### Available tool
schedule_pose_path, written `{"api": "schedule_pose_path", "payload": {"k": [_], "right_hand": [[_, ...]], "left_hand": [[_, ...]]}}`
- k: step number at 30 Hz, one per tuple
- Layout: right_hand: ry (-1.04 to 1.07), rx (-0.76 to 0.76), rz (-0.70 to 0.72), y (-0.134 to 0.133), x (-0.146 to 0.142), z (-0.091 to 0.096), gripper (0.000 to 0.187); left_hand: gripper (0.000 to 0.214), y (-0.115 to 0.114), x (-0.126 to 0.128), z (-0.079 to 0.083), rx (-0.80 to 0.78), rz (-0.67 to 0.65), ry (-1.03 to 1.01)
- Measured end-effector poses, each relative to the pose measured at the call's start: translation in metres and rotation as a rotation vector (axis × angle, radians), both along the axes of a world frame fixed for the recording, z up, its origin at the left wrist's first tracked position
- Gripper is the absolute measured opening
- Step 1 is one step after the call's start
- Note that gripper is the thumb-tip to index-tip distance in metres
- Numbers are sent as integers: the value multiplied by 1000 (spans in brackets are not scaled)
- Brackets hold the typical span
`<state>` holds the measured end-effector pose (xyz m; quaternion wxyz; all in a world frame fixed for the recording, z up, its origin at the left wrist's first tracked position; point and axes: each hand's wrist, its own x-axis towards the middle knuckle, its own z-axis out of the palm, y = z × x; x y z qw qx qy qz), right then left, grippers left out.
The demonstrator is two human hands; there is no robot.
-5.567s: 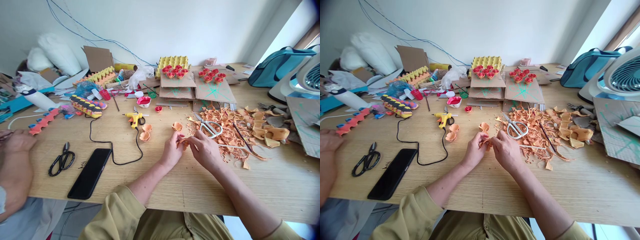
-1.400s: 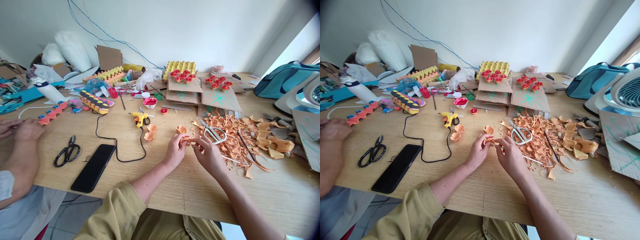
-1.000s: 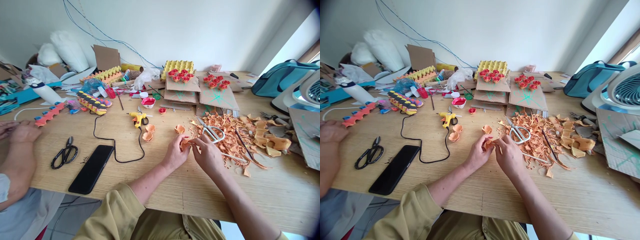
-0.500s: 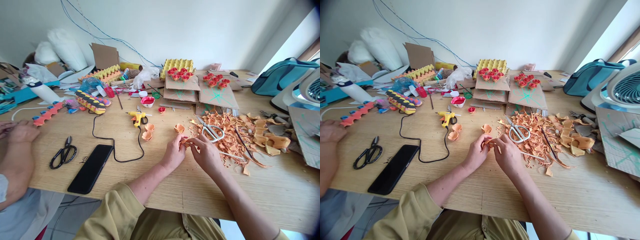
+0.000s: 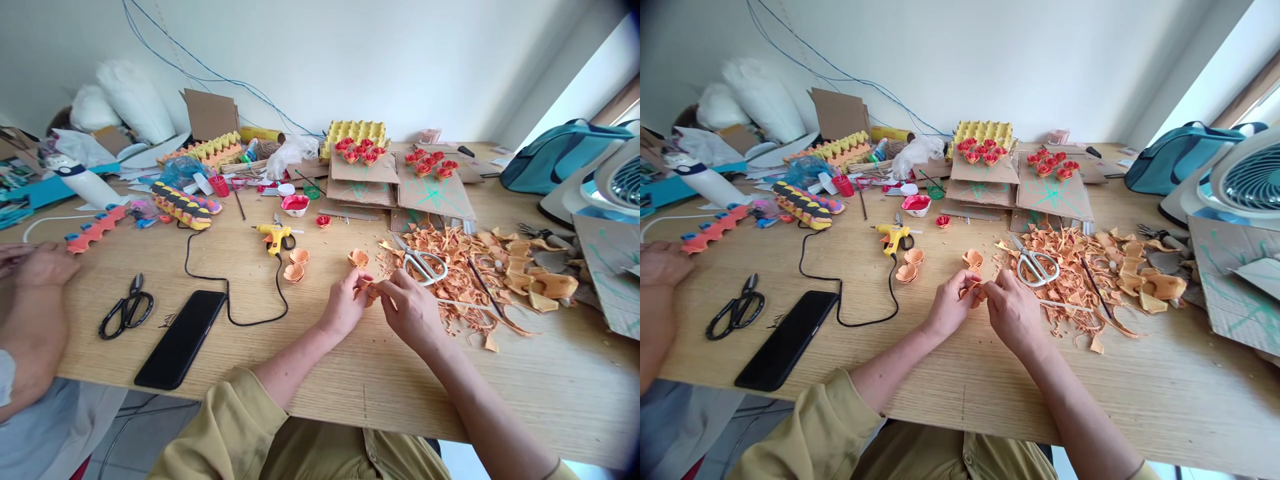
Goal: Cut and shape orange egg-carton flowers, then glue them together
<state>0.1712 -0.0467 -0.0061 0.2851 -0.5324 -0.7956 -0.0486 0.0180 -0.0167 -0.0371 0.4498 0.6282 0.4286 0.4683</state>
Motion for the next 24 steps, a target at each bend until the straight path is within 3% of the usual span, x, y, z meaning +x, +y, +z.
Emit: {"api": "schedule_pose_path", "payload": {"k": [15, 21, 24], "right_hand": [[-118, 86, 37, 1, 3, -2, 27], [192, -60, 41, 4, 4, -7, 20], [166, -40, 38, 4, 4, -6, 19]], "left_hand": [[7, 2, -5, 8, -7, -23, 23], [7, -1, -5, 12, 111, -14, 60], [7, -1, -4, 10, 102, -22, 73]]}}
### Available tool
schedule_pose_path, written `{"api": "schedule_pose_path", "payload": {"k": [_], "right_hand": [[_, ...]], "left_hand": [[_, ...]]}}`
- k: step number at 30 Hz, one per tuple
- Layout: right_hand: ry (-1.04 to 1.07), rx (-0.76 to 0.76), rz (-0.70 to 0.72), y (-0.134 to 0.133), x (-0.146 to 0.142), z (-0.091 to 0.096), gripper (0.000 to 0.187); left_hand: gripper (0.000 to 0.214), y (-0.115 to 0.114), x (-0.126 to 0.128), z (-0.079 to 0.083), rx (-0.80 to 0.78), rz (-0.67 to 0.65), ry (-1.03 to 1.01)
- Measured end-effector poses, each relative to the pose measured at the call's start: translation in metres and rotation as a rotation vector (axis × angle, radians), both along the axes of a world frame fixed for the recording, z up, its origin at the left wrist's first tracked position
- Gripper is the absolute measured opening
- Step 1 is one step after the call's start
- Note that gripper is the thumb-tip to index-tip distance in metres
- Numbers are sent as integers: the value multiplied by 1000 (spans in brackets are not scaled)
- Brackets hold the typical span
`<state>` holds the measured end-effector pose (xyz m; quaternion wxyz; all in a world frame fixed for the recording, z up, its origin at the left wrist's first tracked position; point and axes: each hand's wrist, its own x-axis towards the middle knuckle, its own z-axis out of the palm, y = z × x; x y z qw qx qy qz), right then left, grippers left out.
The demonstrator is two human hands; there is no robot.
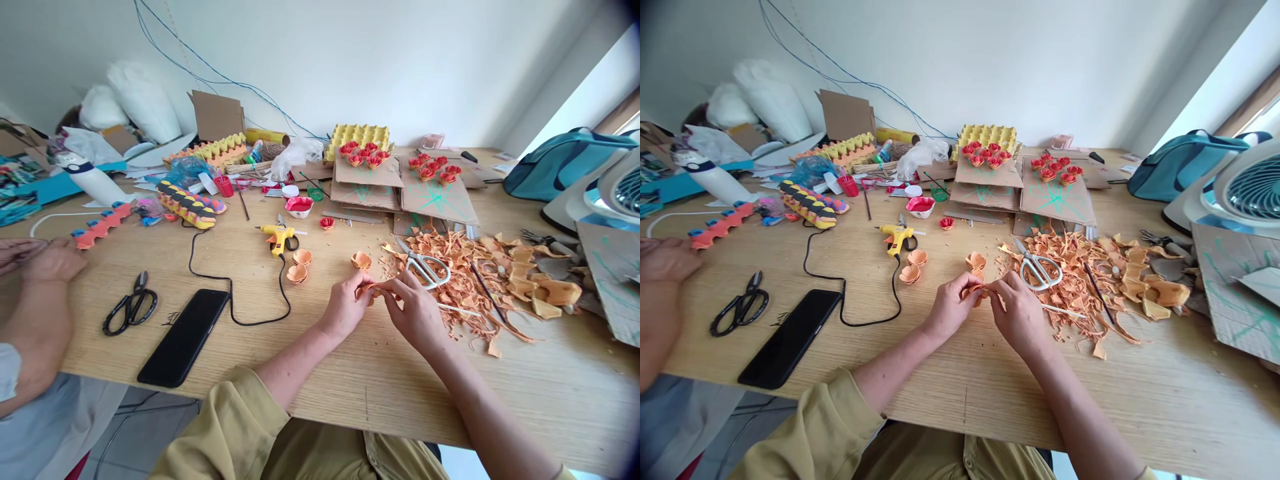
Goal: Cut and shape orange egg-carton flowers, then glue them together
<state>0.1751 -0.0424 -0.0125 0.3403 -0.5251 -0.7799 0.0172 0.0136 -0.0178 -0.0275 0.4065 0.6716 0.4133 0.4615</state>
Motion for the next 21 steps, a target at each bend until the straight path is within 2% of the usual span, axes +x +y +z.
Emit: {"api": "schedule_pose_path", "payload": {"k": [5, 12, 14, 18, 21], "right_hand": [[-238, 135, -27, -3, -1, 6, 25], [44, 33, 11, 2, -2, 1, 18], [22, 50, 13, 2, -2, 1, 18], [-150, 128, 0, 0, -1, 4, 23], [-99, 109, 9, 0, -1, 4, 21]], "left_hand": [[6, 0, 1, 1, -38, -14, -65], [7, -1, 0, 3, 63, 18, -52], [7, -1, 1, 1, 32, -2, -66], [9, 0, 2, 0, 0, -23, -92], [8, -1, 1, 3, 47, 2, -75]]}}
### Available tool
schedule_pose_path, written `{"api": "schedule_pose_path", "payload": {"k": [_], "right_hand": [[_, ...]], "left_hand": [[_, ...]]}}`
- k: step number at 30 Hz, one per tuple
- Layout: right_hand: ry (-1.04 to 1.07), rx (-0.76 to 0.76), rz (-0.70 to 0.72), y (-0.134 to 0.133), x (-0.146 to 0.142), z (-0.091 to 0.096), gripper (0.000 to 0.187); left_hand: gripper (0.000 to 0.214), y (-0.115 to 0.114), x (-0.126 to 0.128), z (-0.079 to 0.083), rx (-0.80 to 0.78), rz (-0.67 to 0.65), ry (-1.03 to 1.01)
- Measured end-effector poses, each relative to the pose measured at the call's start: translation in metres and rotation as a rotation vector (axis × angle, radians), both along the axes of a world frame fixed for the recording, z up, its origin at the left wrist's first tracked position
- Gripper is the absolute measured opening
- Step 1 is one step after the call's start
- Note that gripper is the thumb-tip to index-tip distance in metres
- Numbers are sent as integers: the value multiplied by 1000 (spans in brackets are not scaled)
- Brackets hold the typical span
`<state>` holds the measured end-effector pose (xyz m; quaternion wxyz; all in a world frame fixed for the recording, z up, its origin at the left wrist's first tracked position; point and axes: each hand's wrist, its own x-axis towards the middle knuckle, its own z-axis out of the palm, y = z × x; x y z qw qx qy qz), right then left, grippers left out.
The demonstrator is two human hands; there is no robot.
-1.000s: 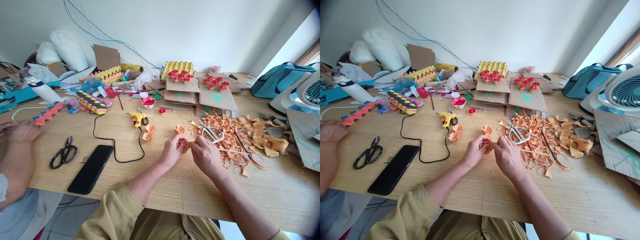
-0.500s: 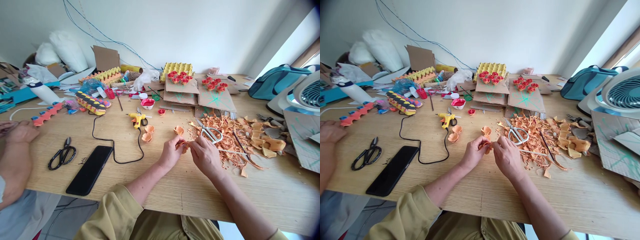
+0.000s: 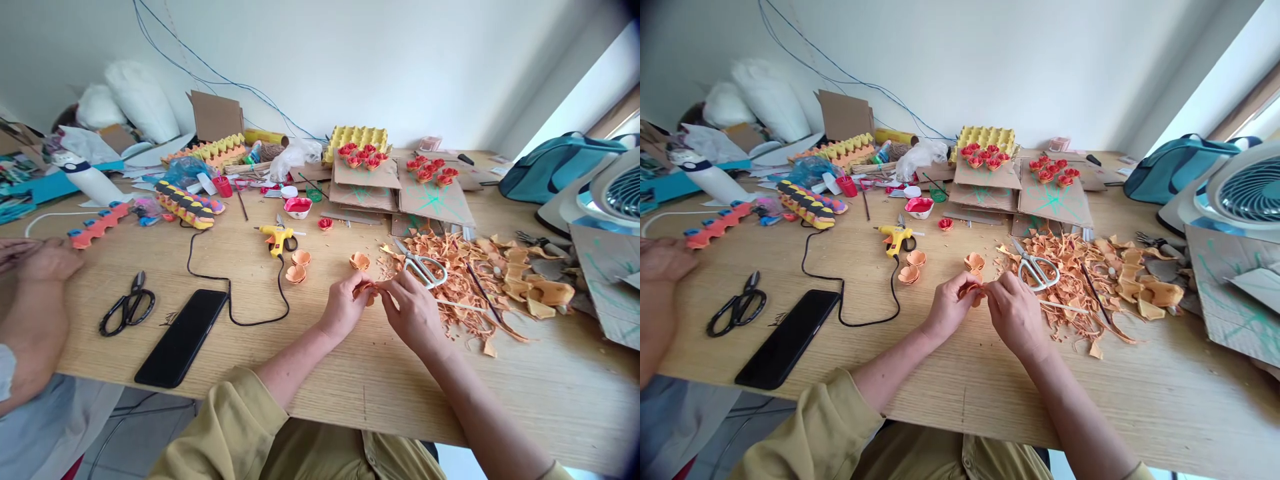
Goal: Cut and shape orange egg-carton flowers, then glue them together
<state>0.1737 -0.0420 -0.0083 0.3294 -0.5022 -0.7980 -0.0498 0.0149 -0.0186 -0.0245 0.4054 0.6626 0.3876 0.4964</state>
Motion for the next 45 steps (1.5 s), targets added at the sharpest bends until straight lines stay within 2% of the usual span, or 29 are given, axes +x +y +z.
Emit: {"api": "schedule_pose_path", "payload": {"k": [4, 12, 19, 23, 28, 34, 38, 42, 45], "right_hand": [[181, -95, 28, 3, 0, -4, 17], [54, -1, 24, 2, -1, -1, 19], [299, -144, 106, 5, 1, -3, 15], [250, -129, 83, 4, 2, -2, 16], [54, -1, 58, 3, 2, -1, 22], [259, -91, 80, 6, 2, -5, 16], [208, -81, 84, 5, 3, -5, 16], [103, -22, 71, 3, 2, -1, 21], [162, -46, 81, 4, 1, 0, 19]], "left_hand": [[6, -1, -1, 0, 78, 48, 33], [7, 3, 1, -8, -23, -16, -26], [5, 1, -2, -1, 24, 26, -36], [5, 2, 0, -5, -34, -5, -62], [8, 4, 2, -8, -91, -34, -131], [8, 2, 0, -4, 18, 19, -108], [4, 4, 1, -9, -43, -11, -84], [8, 5, 2, -7, -93, -41, -146], [13, 4, 3, -3, -53, -10, -164]]}}
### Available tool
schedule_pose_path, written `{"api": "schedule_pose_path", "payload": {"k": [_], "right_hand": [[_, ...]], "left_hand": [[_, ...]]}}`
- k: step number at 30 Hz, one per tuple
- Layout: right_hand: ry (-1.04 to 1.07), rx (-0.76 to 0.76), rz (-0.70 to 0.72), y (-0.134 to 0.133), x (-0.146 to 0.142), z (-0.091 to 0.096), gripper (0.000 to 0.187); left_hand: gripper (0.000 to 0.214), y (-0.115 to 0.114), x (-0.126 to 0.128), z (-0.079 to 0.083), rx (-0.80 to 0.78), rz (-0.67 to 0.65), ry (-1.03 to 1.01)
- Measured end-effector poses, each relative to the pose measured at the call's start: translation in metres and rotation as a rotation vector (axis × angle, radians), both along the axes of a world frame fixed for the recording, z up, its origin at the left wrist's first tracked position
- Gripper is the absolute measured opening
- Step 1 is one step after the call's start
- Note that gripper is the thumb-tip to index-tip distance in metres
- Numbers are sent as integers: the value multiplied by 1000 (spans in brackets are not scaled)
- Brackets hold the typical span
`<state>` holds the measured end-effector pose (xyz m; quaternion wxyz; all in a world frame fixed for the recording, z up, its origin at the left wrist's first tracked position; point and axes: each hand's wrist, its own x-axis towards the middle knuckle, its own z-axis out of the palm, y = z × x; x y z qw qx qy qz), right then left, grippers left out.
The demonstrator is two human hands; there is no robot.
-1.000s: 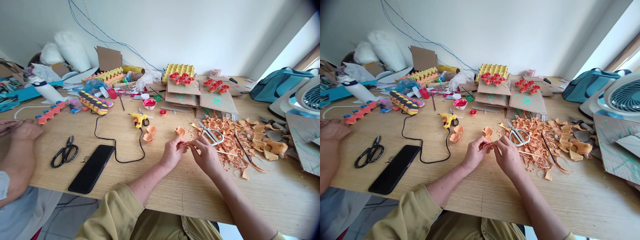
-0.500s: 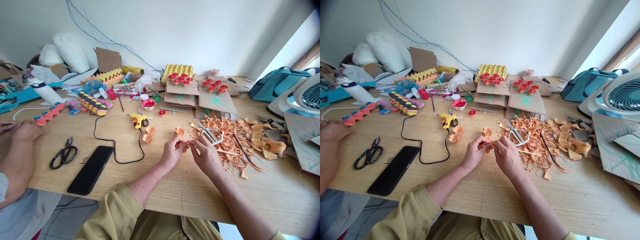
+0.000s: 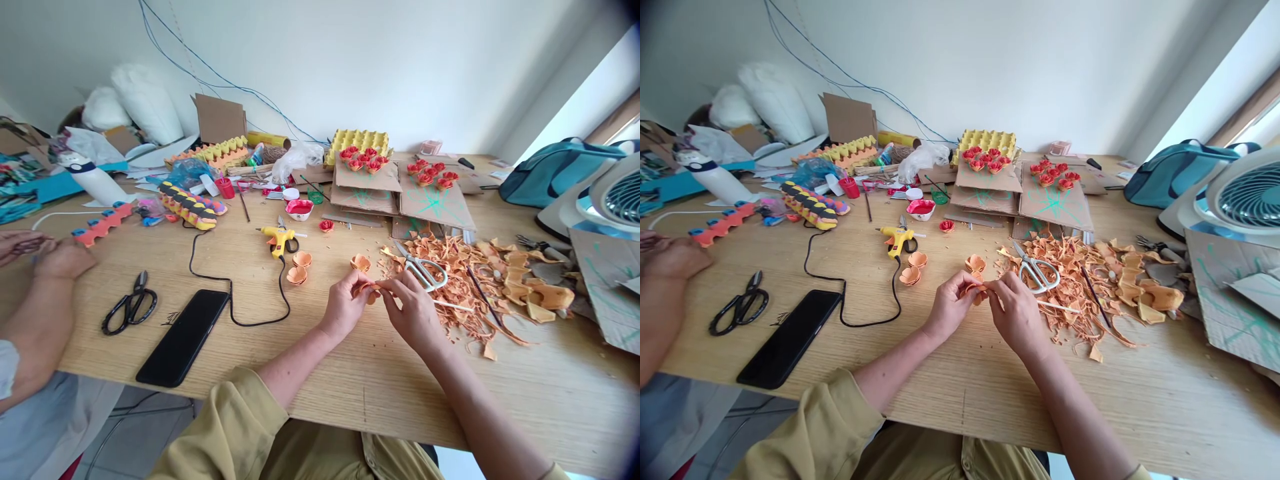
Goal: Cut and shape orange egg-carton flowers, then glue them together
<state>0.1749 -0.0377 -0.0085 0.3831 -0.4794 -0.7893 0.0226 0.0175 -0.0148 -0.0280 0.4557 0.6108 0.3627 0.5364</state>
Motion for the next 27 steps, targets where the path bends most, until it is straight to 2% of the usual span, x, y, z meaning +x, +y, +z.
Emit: {"api": "schedule_pose_path", "payload": {"k": [4, 11, 17, 23, 27], "right_hand": [[88, -40, 1, 2, 0, -2, 16], [-86, 63, -5, 0, -2, 0, 21], [36, 12, 15, 3, -3, -1, 18], [-129, 96, -18, 1, -1, -3, 23], [-98, 52, -12, 1, 0, -3, 20]], "left_hand": [[10, -1, 1, -1, 32, 18, -39], [6, 2, 3, -6, -109, -50, -84], [9, 1, 2, 0, -99, 9, -111], [10, 3, 4, -5, -182, -41, -157], [15, 4, 3, -7, -253, -49, -166]]}}
